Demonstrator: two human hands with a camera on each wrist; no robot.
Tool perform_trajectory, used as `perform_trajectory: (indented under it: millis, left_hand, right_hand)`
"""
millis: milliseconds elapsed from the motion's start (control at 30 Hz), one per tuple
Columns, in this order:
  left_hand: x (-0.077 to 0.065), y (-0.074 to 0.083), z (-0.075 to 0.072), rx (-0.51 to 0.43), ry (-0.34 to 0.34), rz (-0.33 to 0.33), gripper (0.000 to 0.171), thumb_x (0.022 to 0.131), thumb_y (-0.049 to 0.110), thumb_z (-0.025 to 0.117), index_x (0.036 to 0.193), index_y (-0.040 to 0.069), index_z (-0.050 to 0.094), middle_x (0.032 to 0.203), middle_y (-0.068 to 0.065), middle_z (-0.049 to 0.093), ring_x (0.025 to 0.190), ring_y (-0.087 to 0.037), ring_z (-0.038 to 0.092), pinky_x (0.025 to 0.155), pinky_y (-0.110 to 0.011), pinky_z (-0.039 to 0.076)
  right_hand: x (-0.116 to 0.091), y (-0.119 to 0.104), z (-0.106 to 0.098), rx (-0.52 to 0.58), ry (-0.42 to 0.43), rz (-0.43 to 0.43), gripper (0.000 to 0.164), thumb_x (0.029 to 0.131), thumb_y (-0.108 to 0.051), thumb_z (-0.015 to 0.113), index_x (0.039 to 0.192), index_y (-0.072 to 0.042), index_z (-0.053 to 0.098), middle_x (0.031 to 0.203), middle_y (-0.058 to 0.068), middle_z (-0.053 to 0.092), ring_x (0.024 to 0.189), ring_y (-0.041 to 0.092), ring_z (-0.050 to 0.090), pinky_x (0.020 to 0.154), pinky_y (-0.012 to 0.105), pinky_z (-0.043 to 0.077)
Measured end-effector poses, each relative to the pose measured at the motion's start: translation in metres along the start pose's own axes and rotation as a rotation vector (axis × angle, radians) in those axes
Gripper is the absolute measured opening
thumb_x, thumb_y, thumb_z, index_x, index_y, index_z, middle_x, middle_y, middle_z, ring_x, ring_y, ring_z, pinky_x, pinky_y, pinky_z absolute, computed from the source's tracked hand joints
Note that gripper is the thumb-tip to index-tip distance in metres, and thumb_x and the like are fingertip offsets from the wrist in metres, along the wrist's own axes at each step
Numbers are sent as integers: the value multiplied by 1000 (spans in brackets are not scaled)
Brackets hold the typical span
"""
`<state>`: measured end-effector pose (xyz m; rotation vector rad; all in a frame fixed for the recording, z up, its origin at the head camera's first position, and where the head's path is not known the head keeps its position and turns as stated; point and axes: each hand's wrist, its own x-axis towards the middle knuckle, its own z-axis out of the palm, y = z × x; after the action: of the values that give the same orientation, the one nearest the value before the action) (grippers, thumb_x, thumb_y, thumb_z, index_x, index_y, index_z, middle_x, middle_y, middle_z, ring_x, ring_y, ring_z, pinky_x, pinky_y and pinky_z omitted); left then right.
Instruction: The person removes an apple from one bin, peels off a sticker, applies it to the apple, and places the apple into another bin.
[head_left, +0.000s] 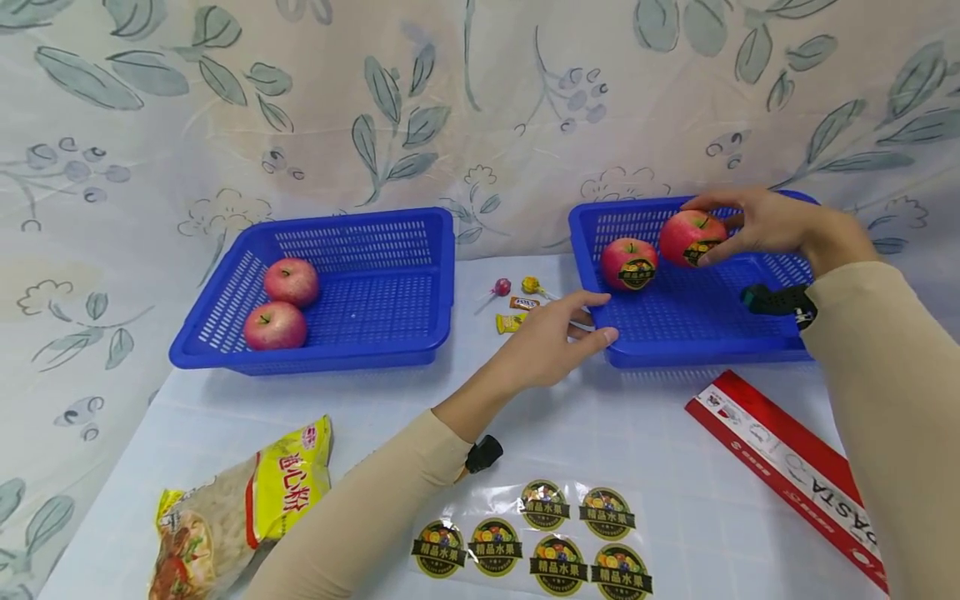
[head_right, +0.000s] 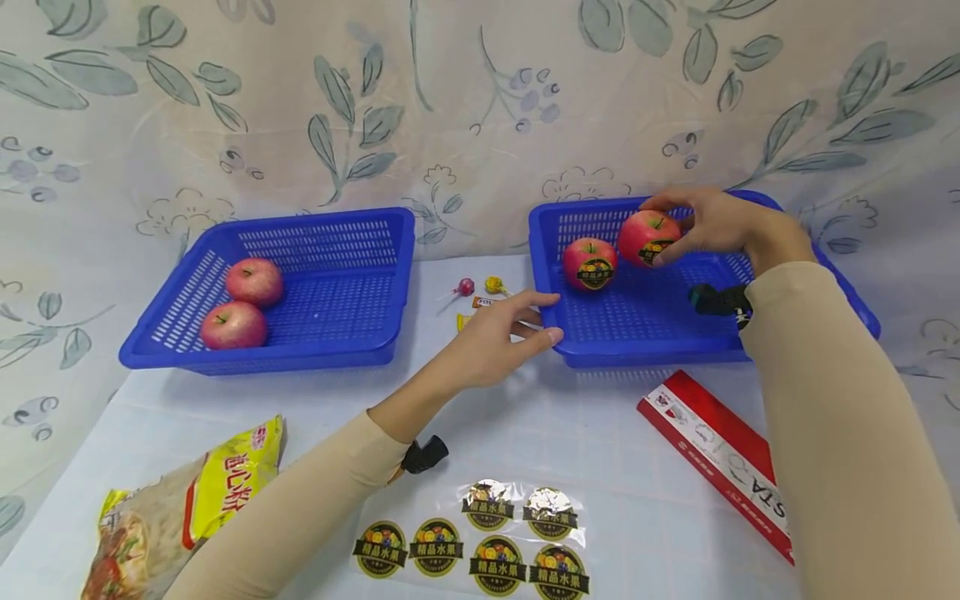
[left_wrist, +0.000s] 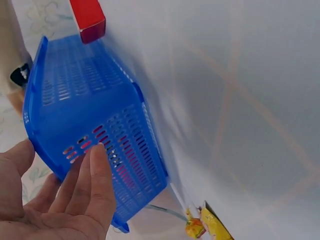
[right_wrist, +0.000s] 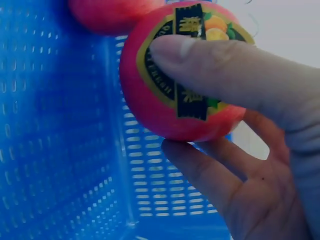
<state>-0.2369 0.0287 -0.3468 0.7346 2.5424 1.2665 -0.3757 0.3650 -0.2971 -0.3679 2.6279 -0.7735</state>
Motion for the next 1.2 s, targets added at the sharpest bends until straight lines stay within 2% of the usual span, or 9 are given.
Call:
perform_trajectory:
  millis: [200, 333, 733, 1000, 1200]
  left_hand:
    - [1, -1, 0, 9, 0, 4, 53, 104, 39, 61, 151, 19, 50, 129, -6, 68, 109, -12, 69, 86, -21, 56]
    - [0, 0, 0, 4, -4, -3, 53, 104, 39, 61, 151, 20, 50, 130, -6, 67, 109, -12, 68, 86, -21, 56]
    - [1, 0, -1, 19, -14, 1, 52, 105, 40, 59, 151, 20, 49, 132, -8, 66, 111, -12, 68, 89, -23, 56]
    - [-1, 3, -6, 126, -21, 34, 52, 106, 40, 56, 153, 21, 44, 135, -5, 65, 115, -14, 67, 94, -28, 56]
    - [-15, 0, -22, 208, -27, 50, 57, 104, 36, 60, 155, 18, 42, 140, -7, 62, 120, -19, 65, 98, -33, 54]
  right_hand:
    - [8, 14, 11, 55, -58, 39, 94, 83, -18, 87, 158, -12, 31, 156, 30, 29, 135, 59, 37, 107, 77, 31]
    - [11, 20, 16, 51, -97, 72, 93, 83, -18, 87, 158, -13, 33, 155, 33, 25, 133, 59, 34, 106, 78, 30]
    - [14, 17, 20, 14, -125, 90, 92, 84, -19, 86, 158, -15, 31, 153, 33, 26, 132, 58, 29, 106, 79, 29]
    - [-5, 2, 5, -151, -128, 32, 103, 90, -20, 81, 164, -8, 10, 157, 39, 20, 133, 69, 32, 102, 79, 34]
    - [-28, -23, 4, -238, -86, 7, 93, 95, -27, 75, 162, -5, 15, 155, 39, 26, 133, 66, 38, 98, 77, 40]
